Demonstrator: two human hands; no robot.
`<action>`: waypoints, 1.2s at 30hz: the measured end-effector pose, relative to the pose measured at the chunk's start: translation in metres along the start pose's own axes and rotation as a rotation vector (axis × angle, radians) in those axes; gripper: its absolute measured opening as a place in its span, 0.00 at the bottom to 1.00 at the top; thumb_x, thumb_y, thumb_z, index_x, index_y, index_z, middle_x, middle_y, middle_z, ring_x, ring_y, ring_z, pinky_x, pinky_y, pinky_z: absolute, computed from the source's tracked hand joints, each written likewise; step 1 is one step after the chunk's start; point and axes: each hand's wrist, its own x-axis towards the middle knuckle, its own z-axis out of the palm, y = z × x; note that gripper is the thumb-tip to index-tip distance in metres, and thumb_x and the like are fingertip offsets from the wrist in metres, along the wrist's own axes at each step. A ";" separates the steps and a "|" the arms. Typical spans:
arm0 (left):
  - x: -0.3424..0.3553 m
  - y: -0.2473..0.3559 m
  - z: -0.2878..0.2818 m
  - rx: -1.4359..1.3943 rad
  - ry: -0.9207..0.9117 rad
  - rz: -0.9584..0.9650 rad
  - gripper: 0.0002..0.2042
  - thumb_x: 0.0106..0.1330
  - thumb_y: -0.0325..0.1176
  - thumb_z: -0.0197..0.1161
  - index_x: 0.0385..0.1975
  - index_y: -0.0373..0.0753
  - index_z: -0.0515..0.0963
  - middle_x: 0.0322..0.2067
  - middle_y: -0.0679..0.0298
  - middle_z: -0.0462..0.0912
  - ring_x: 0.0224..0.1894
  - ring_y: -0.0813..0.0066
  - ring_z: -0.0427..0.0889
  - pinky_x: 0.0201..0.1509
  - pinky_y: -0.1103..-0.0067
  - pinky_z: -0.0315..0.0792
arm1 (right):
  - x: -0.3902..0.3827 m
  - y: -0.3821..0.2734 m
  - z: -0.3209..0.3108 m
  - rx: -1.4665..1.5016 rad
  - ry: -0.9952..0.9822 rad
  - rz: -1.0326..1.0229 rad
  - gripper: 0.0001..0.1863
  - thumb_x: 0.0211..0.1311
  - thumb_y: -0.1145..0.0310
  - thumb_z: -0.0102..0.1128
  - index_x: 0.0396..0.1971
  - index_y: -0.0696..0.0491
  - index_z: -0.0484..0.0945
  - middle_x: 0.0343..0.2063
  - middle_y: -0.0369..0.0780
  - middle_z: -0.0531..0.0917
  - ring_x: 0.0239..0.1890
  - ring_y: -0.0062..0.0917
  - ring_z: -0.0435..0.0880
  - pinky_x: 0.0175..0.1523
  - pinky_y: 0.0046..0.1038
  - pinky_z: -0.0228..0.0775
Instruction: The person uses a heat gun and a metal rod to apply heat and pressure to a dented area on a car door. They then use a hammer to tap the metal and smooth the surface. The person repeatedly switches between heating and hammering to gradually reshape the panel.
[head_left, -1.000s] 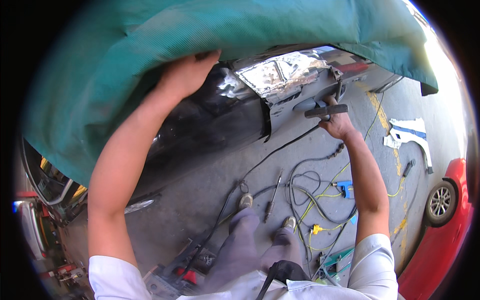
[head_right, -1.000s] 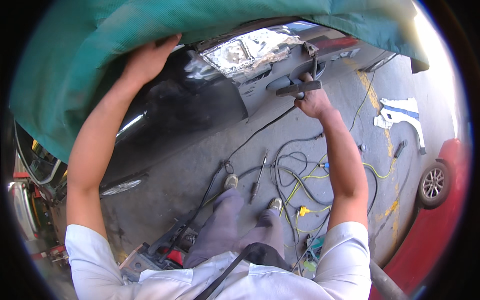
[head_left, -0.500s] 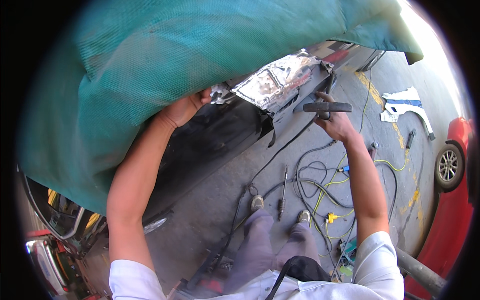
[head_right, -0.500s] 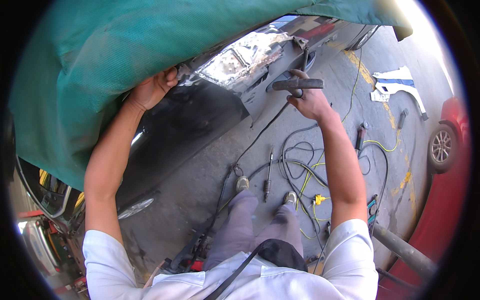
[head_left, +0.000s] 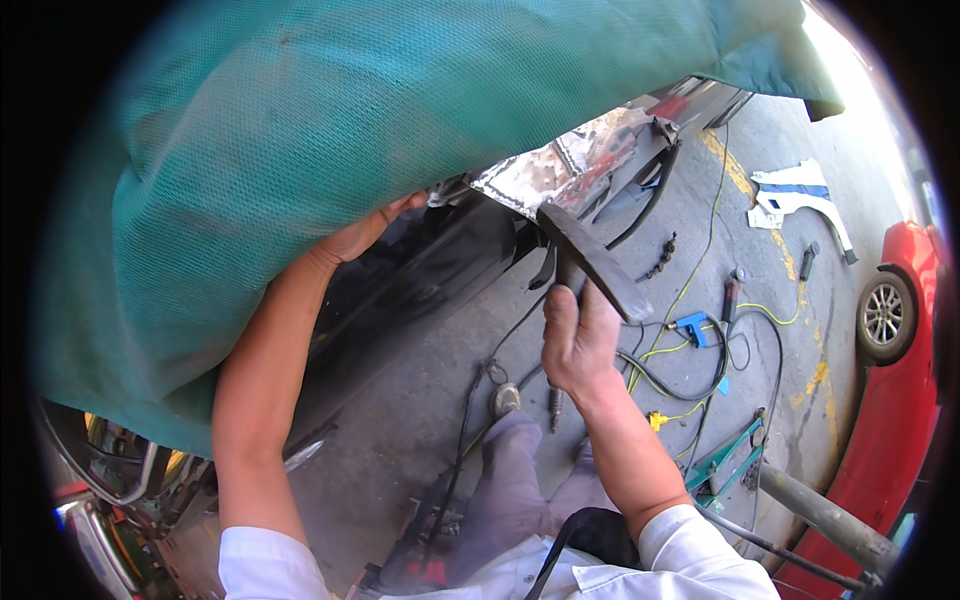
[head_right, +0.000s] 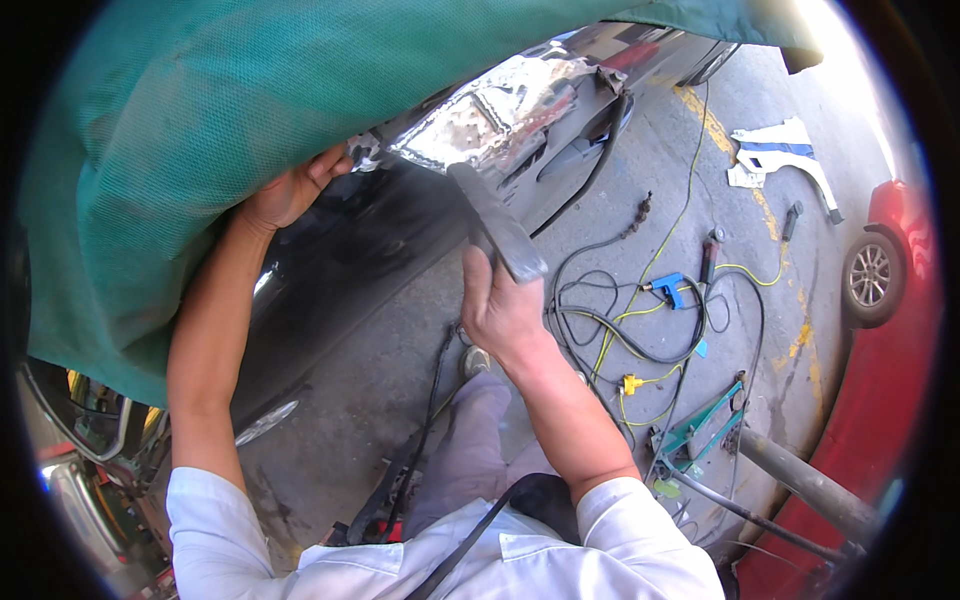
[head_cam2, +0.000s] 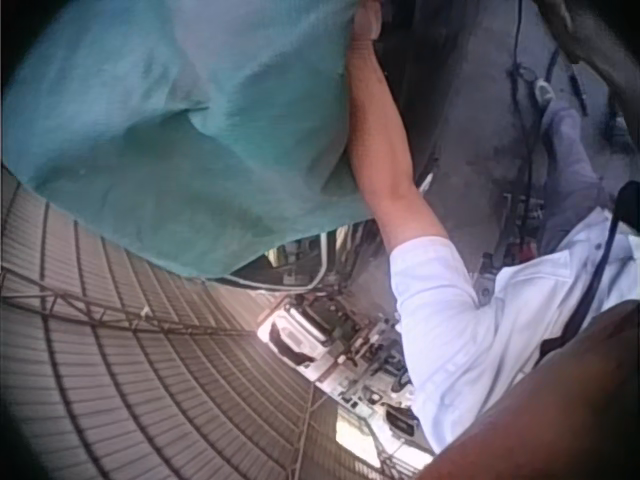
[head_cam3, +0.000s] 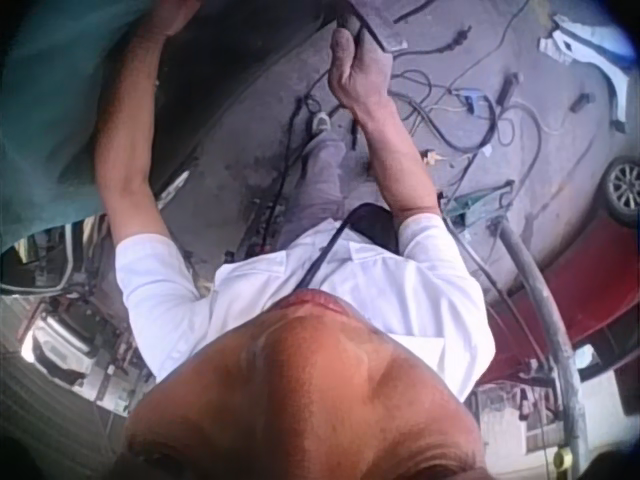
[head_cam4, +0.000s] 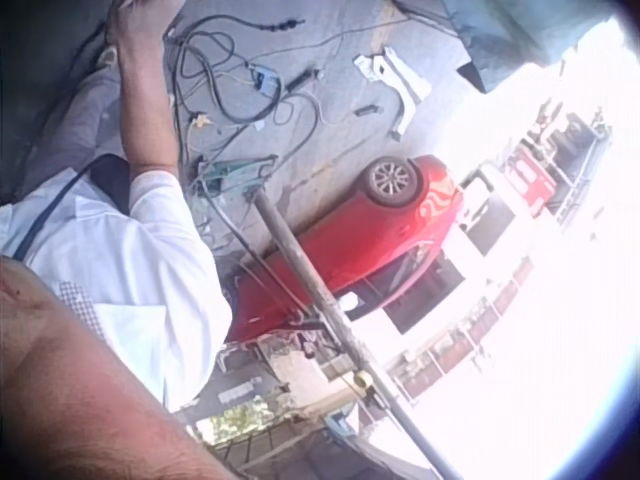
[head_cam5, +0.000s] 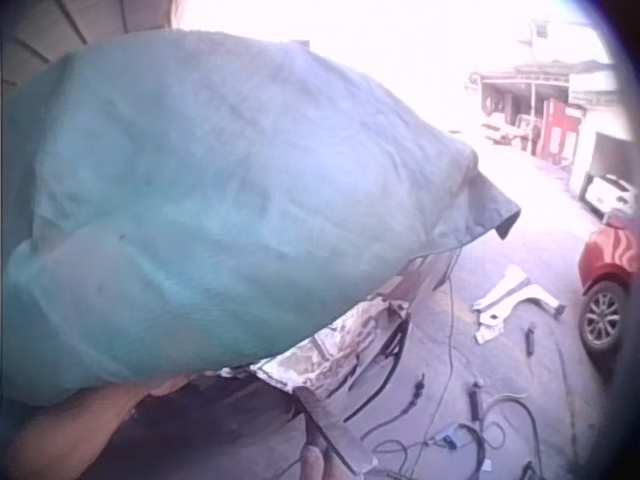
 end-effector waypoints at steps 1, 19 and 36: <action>0.000 0.001 0.001 0.003 0.016 -0.016 0.26 0.63 0.61 0.65 0.47 0.45 0.77 0.31 0.76 0.70 0.30 0.85 0.63 0.49 0.76 0.67 | 0.001 0.002 0.004 -0.026 -0.036 0.033 0.19 0.76 0.65 0.49 0.58 0.62 0.71 0.29 0.42 0.77 0.32 0.29 0.80 0.39 0.32 0.69; 0.001 0.002 -0.002 0.077 0.078 -0.083 0.12 0.69 0.48 0.63 0.32 0.47 0.77 0.23 0.76 0.67 0.32 0.81 0.69 0.59 0.62 0.71 | -0.024 0.017 0.019 0.182 0.116 0.074 0.18 0.75 0.64 0.49 0.51 0.64 0.72 0.28 0.43 0.77 0.25 0.25 0.75 0.31 0.25 0.66; -0.001 0.007 0.002 0.027 0.006 -0.087 0.14 0.69 0.43 0.64 0.23 0.46 0.73 0.31 0.71 0.77 0.51 0.66 0.77 0.62 0.55 0.72 | -0.042 0.028 0.025 0.341 0.143 0.065 0.22 0.77 0.57 0.48 0.54 0.62 0.68 0.25 0.39 0.75 0.20 0.16 0.70 0.24 0.19 0.63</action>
